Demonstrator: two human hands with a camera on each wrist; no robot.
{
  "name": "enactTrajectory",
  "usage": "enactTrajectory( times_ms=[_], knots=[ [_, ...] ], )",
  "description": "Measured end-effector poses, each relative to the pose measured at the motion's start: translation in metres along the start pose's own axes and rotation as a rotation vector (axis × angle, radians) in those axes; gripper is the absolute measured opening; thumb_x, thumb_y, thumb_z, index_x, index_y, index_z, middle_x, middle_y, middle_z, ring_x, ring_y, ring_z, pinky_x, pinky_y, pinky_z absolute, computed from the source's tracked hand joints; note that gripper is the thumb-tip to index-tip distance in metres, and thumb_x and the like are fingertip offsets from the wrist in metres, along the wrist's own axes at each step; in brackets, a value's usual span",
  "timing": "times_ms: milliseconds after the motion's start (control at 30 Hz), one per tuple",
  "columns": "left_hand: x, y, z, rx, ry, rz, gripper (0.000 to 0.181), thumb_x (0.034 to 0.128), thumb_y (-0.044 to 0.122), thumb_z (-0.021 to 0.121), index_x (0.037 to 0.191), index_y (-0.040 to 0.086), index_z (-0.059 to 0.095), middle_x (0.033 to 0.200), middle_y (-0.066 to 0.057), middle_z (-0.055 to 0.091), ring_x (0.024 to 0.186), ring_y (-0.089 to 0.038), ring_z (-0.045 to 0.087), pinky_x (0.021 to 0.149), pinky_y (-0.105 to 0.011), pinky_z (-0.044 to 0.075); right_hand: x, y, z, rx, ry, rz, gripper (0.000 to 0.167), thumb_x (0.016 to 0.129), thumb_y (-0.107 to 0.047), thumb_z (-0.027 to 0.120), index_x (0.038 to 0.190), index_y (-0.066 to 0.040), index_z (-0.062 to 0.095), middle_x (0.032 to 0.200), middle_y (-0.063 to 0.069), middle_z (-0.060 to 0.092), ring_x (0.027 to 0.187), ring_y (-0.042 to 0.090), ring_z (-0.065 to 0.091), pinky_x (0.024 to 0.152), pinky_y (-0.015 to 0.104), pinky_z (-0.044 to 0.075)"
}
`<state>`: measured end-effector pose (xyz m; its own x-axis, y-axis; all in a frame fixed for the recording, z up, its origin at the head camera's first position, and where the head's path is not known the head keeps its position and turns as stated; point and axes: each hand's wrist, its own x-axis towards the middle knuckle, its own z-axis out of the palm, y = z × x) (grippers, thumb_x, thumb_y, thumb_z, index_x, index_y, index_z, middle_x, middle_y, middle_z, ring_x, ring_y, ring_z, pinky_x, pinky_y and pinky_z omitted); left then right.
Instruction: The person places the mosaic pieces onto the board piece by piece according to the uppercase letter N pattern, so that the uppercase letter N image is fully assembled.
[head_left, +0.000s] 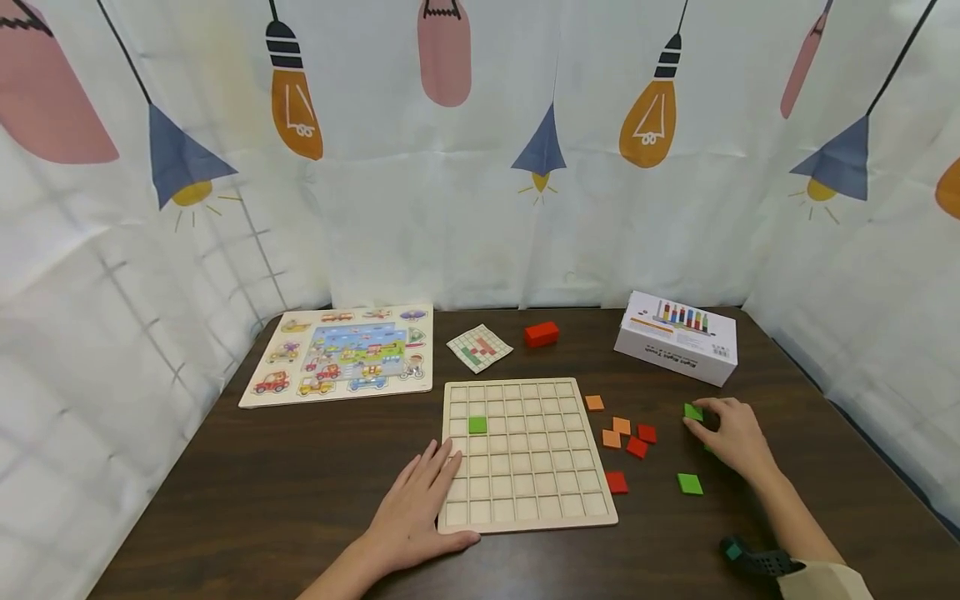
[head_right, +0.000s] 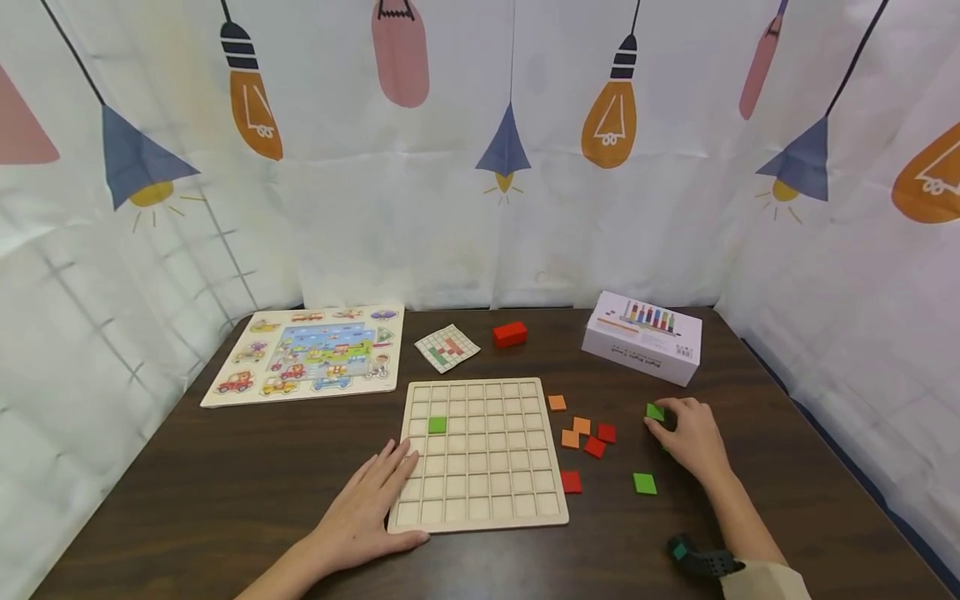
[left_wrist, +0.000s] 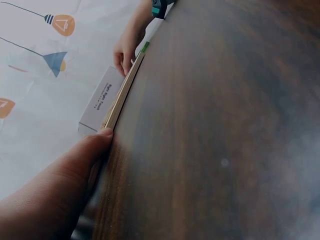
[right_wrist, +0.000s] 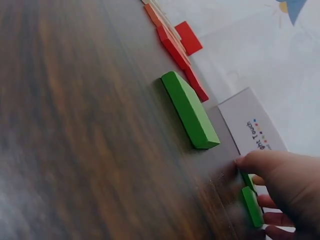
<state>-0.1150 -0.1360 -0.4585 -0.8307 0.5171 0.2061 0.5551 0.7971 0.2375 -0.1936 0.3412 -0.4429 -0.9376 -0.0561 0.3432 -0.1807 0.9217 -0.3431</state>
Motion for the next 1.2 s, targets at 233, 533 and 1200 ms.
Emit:
enactTrajectory(
  times_ms=[233, 533, 1200],
  knots=[
    [-0.003, 0.000, -0.001, -0.005, -0.010, -0.013, 0.098, 0.0756, 0.077, 0.040, 0.144, 0.008, 0.030, 0.150, -0.011, 0.021, 0.138, -0.027, 0.013, 0.106, -0.045, 0.016, -0.001, -0.003, 0.006, -0.025, 0.040, 0.033, 0.033, 0.080, -0.024, 0.069, 0.099, 0.003, 0.065, 0.097, 0.027, 0.057, 0.089, 0.041, 0.047, 0.073, 0.056, 0.037],
    [-0.004, 0.000, 0.000, 0.006, 0.036, 0.005, 0.097, 0.0754, 0.076, 0.042, 0.142, 0.007, 0.033, 0.148, -0.012, 0.025, 0.136, -0.030, 0.018, 0.104, -0.047, 0.019, -0.001, -0.005, 0.010, -0.016, 0.076, 0.007, 0.028, 0.080, -0.014, 0.068, 0.097, 0.007, 0.065, 0.096, 0.029, 0.057, 0.090, 0.044, 0.048, 0.074, 0.057, 0.037],
    [0.000, -0.001, 0.002, 0.023, 0.002, 0.005, 0.099, 0.0756, 0.077, 0.040, 0.144, 0.006, 0.030, 0.149, -0.016, 0.019, 0.138, -0.028, 0.013, 0.106, -0.047, 0.018, 0.006, -0.045, 0.015, 0.027, 0.116, -0.137, 0.024, 0.077, -0.013, 0.071, 0.095, 0.002, 0.067, 0.092, 0.019, 0.061, 0.087, 0.034, 0.049, 0.074, 0.050, 0.040]
  ],
)
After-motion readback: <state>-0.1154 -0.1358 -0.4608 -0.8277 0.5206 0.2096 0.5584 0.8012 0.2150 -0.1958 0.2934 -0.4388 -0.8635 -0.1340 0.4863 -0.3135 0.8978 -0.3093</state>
